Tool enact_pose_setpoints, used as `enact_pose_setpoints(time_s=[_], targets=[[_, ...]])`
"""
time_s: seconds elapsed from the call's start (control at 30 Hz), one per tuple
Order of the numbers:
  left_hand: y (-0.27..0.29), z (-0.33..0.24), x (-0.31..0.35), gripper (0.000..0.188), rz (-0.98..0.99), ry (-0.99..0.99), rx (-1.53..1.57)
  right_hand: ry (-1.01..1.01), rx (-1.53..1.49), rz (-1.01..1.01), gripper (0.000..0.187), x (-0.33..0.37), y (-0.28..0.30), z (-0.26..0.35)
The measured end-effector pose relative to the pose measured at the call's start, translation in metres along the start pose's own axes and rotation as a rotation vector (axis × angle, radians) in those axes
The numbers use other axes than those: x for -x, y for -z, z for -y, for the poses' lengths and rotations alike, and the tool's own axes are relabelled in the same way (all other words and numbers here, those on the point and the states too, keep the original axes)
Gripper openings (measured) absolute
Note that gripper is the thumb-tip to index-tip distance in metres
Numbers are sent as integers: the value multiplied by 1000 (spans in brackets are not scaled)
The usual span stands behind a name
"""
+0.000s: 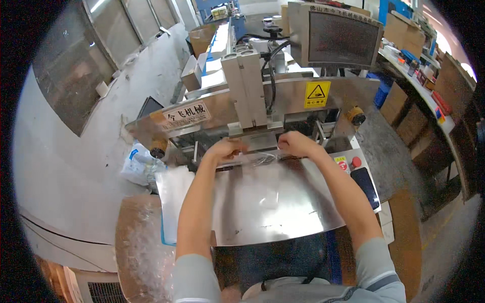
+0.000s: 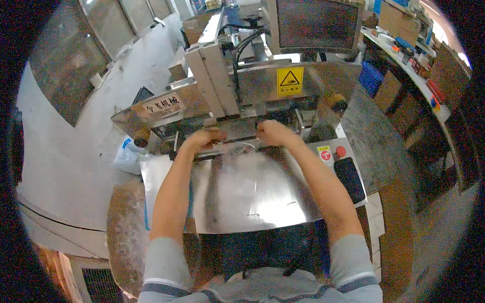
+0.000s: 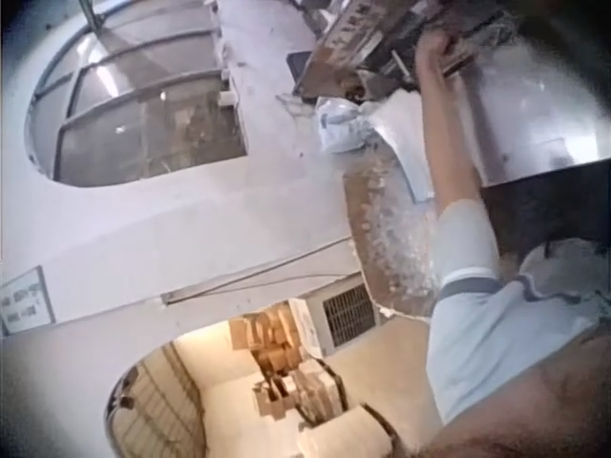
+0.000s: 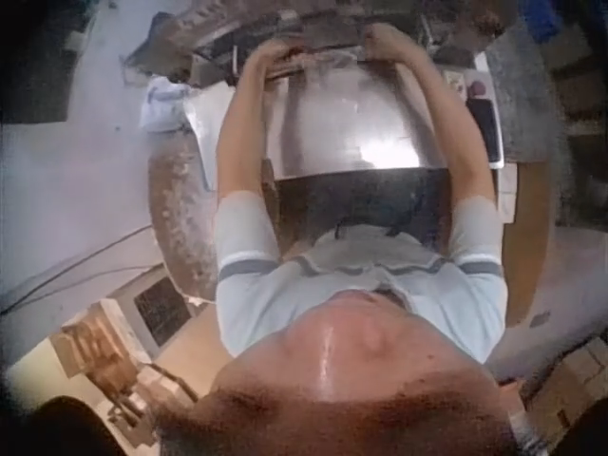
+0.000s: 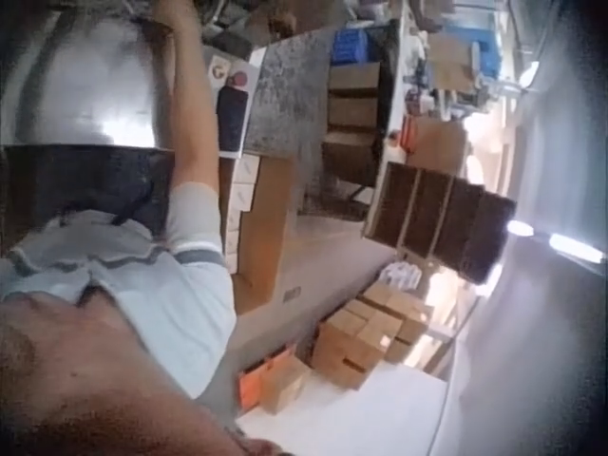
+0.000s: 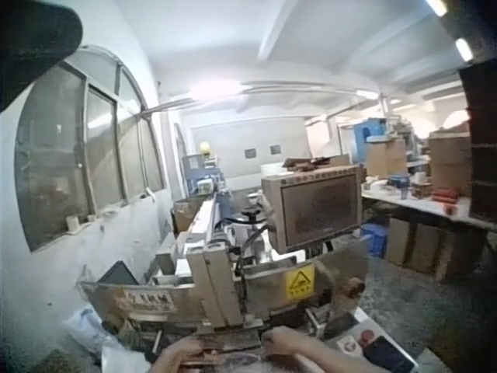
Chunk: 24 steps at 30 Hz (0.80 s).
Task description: Packaging small white boxes into plastic bags using a heat sealer and placing them into a shipping carton.
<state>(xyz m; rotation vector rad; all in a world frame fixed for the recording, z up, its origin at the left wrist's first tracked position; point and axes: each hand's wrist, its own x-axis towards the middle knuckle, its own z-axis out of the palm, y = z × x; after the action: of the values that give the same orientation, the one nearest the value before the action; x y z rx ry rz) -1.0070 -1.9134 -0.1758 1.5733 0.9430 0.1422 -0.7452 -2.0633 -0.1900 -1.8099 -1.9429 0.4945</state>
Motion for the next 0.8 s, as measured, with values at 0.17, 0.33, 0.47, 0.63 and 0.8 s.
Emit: enact_pose_setpoints(time_s=[0.17, 0.33, 0.47, 0.63, 0.8], targets=[[10, 39, -24, 31, -88, -431, 216, 29, 354, 101, 29, -33, -12, 54], [-58, 28, 19, 40, -818, -621, -685, 100, 487, -95, 60, 3, -53, 74], [-162, 63, 137, 56, -549, -530, -727, -2, 445, -126, 60, 7, -52, 86], [-208, 95, 194, 65, -617, -525, -836, 44, 377, -153, 60, 10, -48, 86], [-210, 103, 188, 62, -681, -577, -814, 74, 374, -177, 59, 7, -57, 73]])
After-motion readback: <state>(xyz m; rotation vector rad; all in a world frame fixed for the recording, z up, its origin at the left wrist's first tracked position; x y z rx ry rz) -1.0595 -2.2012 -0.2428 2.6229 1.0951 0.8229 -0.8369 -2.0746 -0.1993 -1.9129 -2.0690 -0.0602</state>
